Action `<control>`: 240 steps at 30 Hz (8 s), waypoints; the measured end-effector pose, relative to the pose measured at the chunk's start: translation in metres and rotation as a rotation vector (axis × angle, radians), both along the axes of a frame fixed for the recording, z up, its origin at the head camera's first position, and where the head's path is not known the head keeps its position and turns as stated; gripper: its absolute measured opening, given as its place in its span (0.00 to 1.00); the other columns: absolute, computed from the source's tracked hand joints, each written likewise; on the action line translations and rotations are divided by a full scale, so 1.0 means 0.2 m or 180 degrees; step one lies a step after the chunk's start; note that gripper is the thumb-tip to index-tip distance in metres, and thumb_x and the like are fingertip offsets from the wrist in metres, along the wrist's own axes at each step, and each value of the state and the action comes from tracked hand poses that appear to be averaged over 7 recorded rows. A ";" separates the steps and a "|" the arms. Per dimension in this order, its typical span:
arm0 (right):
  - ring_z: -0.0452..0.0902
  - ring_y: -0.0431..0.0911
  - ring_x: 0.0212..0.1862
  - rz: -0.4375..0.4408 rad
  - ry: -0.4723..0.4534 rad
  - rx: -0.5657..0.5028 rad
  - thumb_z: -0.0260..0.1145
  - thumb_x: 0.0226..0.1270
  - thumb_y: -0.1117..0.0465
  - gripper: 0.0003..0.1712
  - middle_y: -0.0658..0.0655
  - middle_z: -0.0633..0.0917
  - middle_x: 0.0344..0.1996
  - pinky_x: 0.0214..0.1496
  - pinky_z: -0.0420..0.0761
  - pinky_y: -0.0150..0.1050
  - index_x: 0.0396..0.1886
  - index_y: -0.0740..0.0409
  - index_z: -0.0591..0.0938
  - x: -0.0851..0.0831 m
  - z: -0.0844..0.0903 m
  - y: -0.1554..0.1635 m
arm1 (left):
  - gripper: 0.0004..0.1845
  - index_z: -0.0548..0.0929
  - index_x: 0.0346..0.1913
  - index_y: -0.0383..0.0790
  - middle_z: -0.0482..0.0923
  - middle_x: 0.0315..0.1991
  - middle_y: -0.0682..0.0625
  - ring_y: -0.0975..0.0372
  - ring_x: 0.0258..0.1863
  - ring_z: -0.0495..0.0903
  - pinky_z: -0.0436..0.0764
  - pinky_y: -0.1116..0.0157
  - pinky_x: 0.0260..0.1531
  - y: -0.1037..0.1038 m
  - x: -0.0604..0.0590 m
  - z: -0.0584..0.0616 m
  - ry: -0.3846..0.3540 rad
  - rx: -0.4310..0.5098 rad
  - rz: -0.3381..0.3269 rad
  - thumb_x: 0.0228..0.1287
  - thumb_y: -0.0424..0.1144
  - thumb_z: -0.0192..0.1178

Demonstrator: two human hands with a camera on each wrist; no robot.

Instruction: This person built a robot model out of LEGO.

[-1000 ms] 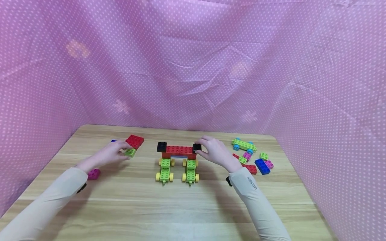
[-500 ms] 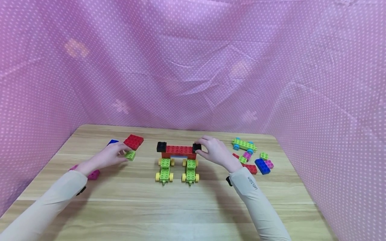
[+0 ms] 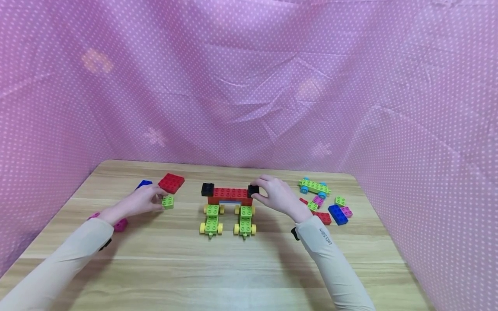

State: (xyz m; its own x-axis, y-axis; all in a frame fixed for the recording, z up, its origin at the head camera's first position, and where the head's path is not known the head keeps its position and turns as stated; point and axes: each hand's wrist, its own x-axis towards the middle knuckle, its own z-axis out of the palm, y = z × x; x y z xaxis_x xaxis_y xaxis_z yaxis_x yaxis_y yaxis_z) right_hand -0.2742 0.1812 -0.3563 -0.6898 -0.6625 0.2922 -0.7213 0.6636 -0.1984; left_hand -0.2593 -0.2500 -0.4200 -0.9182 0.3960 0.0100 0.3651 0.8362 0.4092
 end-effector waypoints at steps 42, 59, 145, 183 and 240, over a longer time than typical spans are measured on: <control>0.86 0.50 0.50 0.0066 -0.0231 -0.0202 0.70 0.65 0.56 0.19 0.56 0.88 0.48 0.52 0.86 0.47 0.54 0.58 0.84 -0.01 0.00 0.05 | 0.20 0.81 0.55 0.28 0.87 0.41 0.40 0.55 0.39 0.85 0.87 0.58 0.43 0.08 -0.06 0.34 0.0181 0.0423 -0.0293 0.60 0.31 0.67; 0.86 0.48 0.49 0.0048 -0.0219 -0.0197 0.70 0.65 0.56 0.19 0.55 0.88 0.47 0.51 0.86 0.46 0.54 0.58 0.84 -0.01 0.00 0.05 | 0.19 0.83 0.55 0.35 0.86 0.48 0.43 0.55 0.43 0.86 0.87 0.58 0.47 0.35 -0.07 0.57 0.0227 0.0627 -0.0440 0.60 0.35 0.69; 0.85 0.47 0.48 0.0054 -0.0217 -0.0144 0.70 0.66 0.57 0.19 0.55 0.88 0.47 0.51 0.86 0.46 0.54 0.56 0.83 -0.01 -0.01 0.05 | 0.16 0.86 0.51 0.36 0.88 0.43 0.47 0.64 0.38 0.84 0.85 0.67 0.41 0.73 -0.15 0.34 0.0024 0.0556 -0.0922 0.62 0.41 0.68; 0.86 0.48 0.48 0.0037 -0.0205 -0.0164 0.70 0.66 0.56 0.18 0.55 0.88 0.46 0.51 0.86 0.46 0.53 0.56 0.84 -0.02 0.01 0.05 | 0.15 0.87 0.50 0.42 0.88 0.41 0.51 0.65 0.38 0.83 0.84 0.68 0.41 0.82 -0.14 0.37 -0.0039 0.0421 -0.0655 0.63 0.45 0.68; 0.85 0.47 0.48 -0.0043 -0.0238 -0.0113 0.69 0.66 0.56 0.19 0.55 0.87 0.47 0.50 0.86 0.46 0.55 0.57 0.83 0.02 -0.01 0.05 | 0.17 0.86 0.54 0.42 0.88 0.48 0.49 0.62 0.45 0.85 0.86 0.61 0.48 0.71 -0.09 0.26 -0.0027 0.0831 -0.0493 0.64 0.44 0.67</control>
